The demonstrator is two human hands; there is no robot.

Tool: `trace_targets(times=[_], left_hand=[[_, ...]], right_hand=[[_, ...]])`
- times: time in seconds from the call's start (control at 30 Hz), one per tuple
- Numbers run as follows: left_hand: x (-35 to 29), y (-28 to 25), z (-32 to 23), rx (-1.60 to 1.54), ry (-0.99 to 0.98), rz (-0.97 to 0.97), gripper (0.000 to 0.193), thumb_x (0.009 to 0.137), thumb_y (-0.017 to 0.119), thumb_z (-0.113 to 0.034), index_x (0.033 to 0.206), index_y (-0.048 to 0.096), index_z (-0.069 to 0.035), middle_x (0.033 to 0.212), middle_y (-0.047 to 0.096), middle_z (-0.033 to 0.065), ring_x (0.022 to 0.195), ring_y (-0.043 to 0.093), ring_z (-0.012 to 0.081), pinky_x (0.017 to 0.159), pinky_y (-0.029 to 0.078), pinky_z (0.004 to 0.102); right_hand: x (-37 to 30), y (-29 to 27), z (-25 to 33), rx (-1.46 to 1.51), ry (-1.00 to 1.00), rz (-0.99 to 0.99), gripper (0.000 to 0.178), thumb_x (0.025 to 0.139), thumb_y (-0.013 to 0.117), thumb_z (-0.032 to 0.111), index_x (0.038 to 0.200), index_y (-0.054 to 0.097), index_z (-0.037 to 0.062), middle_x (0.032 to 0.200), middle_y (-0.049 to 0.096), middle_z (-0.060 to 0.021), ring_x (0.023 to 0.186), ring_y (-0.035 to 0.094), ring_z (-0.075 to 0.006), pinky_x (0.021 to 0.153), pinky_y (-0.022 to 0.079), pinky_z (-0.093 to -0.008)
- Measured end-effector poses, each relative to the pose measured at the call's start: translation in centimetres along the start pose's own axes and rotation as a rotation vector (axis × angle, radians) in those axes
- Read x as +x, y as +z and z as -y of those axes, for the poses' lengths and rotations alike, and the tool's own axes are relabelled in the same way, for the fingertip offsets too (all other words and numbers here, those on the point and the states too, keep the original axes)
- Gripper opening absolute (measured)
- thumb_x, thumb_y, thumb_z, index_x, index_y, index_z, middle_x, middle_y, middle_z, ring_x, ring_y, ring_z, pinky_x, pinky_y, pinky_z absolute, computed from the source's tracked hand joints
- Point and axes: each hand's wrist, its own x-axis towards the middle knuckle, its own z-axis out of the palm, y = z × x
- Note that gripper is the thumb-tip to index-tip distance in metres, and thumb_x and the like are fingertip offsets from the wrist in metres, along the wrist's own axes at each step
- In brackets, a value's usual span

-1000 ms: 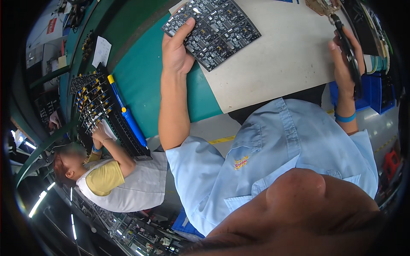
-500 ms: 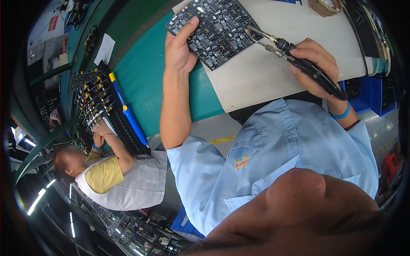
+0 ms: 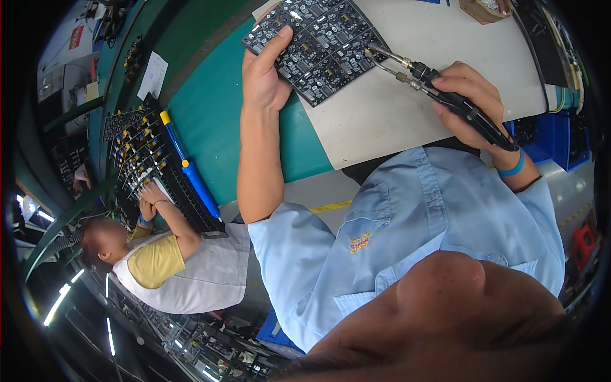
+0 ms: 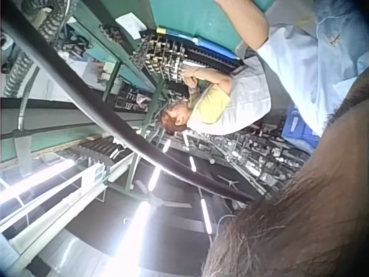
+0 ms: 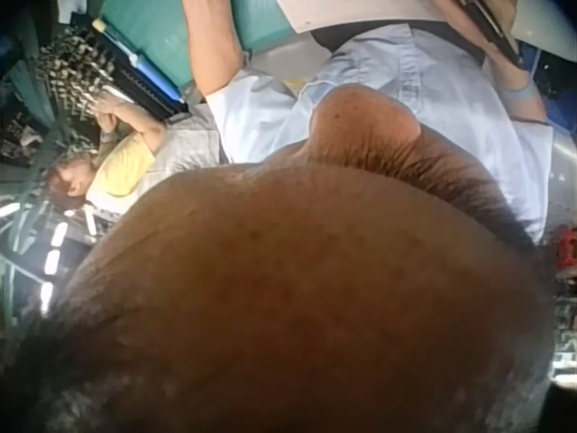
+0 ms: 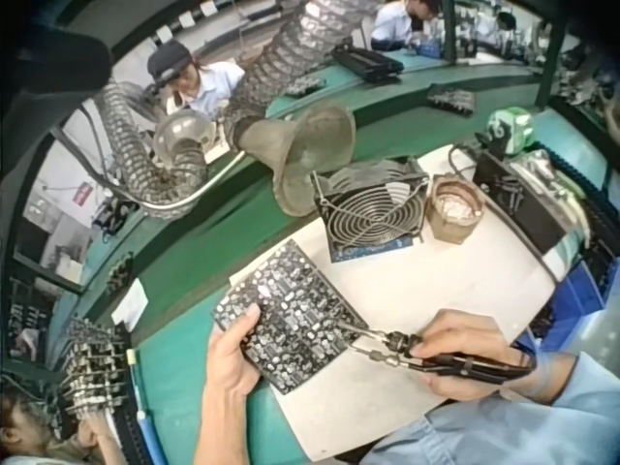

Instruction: The person solders circuit boards using a soldering tool, holding each board by hand and applying the iron to various points across the boards.

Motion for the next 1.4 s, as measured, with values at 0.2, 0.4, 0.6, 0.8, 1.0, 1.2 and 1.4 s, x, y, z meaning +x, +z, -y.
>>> trace_targets(times=[0.2, 0.4, 0.6, 0.8, 1.0, 1.2, 1.4], left_hand=[[0.1, -0.1, 0.0, 0.009, 0.000, 0.007, 0.032, 0.091, 0.064, -0.003, 0.123, 0.062, 0.001, 0.106, 0.073, 0.0147, 0.086, 0.073, 0.0230, 0.075, 0.060, 0.0320], [-0.2, 0.3, -0.1, 0.004, 0.007, -0.007, 0.025, 0.093, 0.063, -0.005, 0.116, 0.065, 0.004, 0.104, 0.073, 0.0156, 0.083, 0.074, 0.0237, 0.072, 0.060, 0.0317], [-0.4, 0.9, 0.1, -0.010, -0.020, 0.033, 0.027, 0.094, 0.062, -0.006, 0.119, 0.063, 0.004, 0.106, 0.073, 0.0158, 0.084, 0.073, 0.0240, 0.073, 0.060, 0.0315], [-0.8, 1.2, 0.1, 0.005, -0.008, 0.089, 0.030, 0.094, 0.062, -0.006, 0.123, 0.061, 0.003, 0.107, 0.073, 0.0156, 0.086, 0.073, 0.0241, 0.073, 0.060, 0.0320], [-0.7, 1.3, 0.1, 0.008, 0.003, 0.116, 0.032, 0.094, 0.063, -0.006, 0.125, 0.060, 0.001, 0.108, 0.072, 0.0149, 0.088, 0.073, 0.0241, 0.075, 0.060, 0.0327], [-1.0, 2.2, 0.2, -0.011, 0.021, 0.110, 0.033, 0.093, 0.063, -0.006, 0.126, 0.060, 0.000, 0.110, 0.072, 0.0148, 0.089, 0.073, 0.0242, 0.077, 0.060, 0.0331], [-1.2, 2.7, 0.1, -0.022, 0.027, 0.088, 0.034, 0.093, 0.063, -0.005, 0.126, 0.060, 0.000, 0.111, 0.072, 0.0152, 0.090, 0.073, 0.0244, 0.077, 0.060, 0.0335]], right_hand=[[0.2, -0.2, -0.2, 0.012, -0.054, 0.052, 0.041, 0.072, 0.071, -0.008, 0.112, 0.068, -0.0021, 0.099, 0.067, -0.0133, 0.076, 0.059, -0.0203, 0.069, 0.048, -0.0268], [0.1, -0.3, 0.0, -0.014, -0.008, -0.011, 0.041, 0.072, 0.071, -0.008, 0.112, 0.068, -0.0025, 0.099, 0.066, -0.0139, 0.076, 0.059, -0.0202, 0.069, 0.048, -0.0268], [-0.2, -0.3, 0.1, -0.044, 0.017, -0.100, 0.041, 0.073, 0.070, -0.007, 0.113, 0.067, -0.0028, 0.099, 0.066, -0.0141, 0.076, 0.059, -0.0201, 0.069, 0.048, -0.0265], [0.3, -0.3, 0.5, -0.051, 0.014, -0.077, 0.040, 0.073, 0.070, -0.007, 0.112, 0.068, -0.0030, 0.099, 0.066, -0.0142, 0.075, 0.059, -0.0201, 0.069, 0.047, -0.0262], [0.9, 0.2, 1.1, -0.058, -0.008, -0.037, 0.039, 0.072, 0.071, -0.007, 0.111, 0.069, -0.0029, 0.098, 0.067, -0.0137, 0.075, 0.059, -0.0198, 0.069, 0.048, -0.0266], [0.9, 0.5, 0.5, -0.068, -0.017, -0.035, 0.039, 0.072, 0.072, -0.007, 0.111, 0.069, -0.0027, 0.096, 0.068, -0.0130, 0.075, 0.059, -0.0196, 0.069, 0.048, -0.0267], [0.8, 0.5, 0.4, -0.065, -0.030, -0.033, 0.039, 0.073, 0.072, -0.008, 0.112, 0.069, -0.0028, 0.095, 0.068, -0.0128, 0.075, 0.059, -0.0195, 0.069, 0.049, -0.0266]])
